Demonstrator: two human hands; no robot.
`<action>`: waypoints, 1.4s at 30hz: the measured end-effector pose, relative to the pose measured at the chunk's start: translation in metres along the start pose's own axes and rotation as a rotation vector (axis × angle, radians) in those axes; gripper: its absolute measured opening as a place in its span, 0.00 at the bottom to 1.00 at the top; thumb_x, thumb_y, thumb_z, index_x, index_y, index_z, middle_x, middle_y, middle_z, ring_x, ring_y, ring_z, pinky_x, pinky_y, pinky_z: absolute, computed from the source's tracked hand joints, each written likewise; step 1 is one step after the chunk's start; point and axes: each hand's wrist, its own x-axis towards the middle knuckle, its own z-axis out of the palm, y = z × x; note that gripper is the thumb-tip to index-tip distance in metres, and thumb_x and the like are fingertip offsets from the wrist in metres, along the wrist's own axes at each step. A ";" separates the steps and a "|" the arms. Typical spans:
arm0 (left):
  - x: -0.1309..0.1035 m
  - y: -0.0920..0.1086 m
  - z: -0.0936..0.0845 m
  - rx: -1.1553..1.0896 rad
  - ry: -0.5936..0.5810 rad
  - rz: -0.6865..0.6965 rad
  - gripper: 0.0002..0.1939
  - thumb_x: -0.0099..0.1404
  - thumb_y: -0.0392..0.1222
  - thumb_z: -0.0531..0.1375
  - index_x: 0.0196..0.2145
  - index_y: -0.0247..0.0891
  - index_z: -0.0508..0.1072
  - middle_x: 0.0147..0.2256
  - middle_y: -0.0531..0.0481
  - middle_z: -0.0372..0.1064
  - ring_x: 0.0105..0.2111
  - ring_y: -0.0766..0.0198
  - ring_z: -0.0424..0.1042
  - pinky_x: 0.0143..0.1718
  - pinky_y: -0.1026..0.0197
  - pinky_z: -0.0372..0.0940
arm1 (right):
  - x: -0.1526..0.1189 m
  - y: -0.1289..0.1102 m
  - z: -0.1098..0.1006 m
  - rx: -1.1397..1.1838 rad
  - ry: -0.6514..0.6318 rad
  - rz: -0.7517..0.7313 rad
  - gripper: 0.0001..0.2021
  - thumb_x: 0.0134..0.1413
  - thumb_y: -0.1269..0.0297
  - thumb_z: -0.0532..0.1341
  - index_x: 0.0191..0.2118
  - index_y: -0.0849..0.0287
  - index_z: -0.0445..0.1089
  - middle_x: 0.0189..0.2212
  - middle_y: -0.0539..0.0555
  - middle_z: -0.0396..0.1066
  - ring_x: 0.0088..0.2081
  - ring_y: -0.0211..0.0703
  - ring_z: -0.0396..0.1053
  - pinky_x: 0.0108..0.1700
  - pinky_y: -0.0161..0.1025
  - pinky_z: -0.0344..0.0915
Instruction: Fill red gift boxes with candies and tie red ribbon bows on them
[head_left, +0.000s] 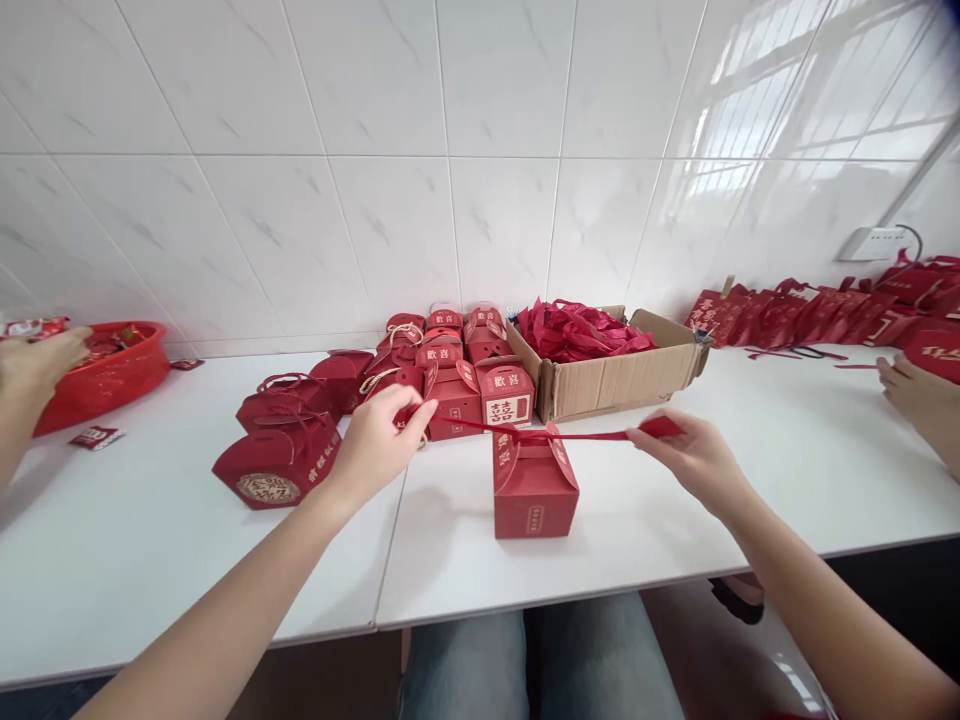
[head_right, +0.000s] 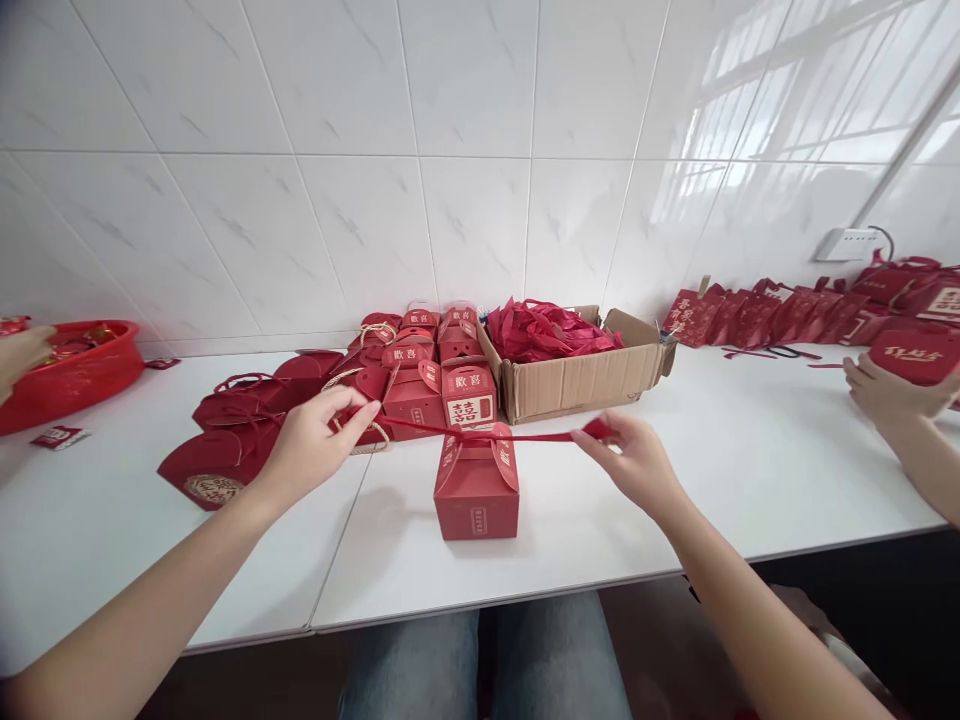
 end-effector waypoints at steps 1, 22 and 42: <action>-0.007 -0.013 0.003 0.049 -0.014 -0.038 0.14 0.63 0.49 0.53 0.24 0.39 0.62 0.26 0.53 0.63 0.25 0.65 0.62 0.26 0.63 0.55 | -0.005 0.014 -0.003 0.010 -0.018 0.109 0.17 0.46 0.47 0.63 0.25 0.57 0.68 0.24 0.54 0.71 0.29 0.46 0.67 0.30 0.40 0.61; -0.034 -0.035 0.049 0.126 0.106 -0.016 0.20 0.62 0.44 0.54 0.51 0.38 0.57 0.52 0.38 0.61 0.54 0.49 0.61 0.52 0.48 0.57 | -0.011 0.049 -0.007 -0.237 0.308 0.151 0.32 0.45 0.44 0.61 0.51 0.61 0.62 0.53 0.69 0.63 0.51 0.61 0.65 0.48 0.55 0.65; 0.001 0.013 0.063 -0.351 -0.484 -0.114 0.23 0.60 0.58 0.54 0.18 0.38 0.60 0.18 0.56 0.52 0.22 0.68 0.53 0.27 0.63 0.51 | 0.015 -0.005 0.045 0.428 -0.711 0.192 0.23 0.54 0.46 0.58 0.21 0.58 0.54 0.17 0.43 0.51 0.20 0.31 0.45 0.23 0.34 0.42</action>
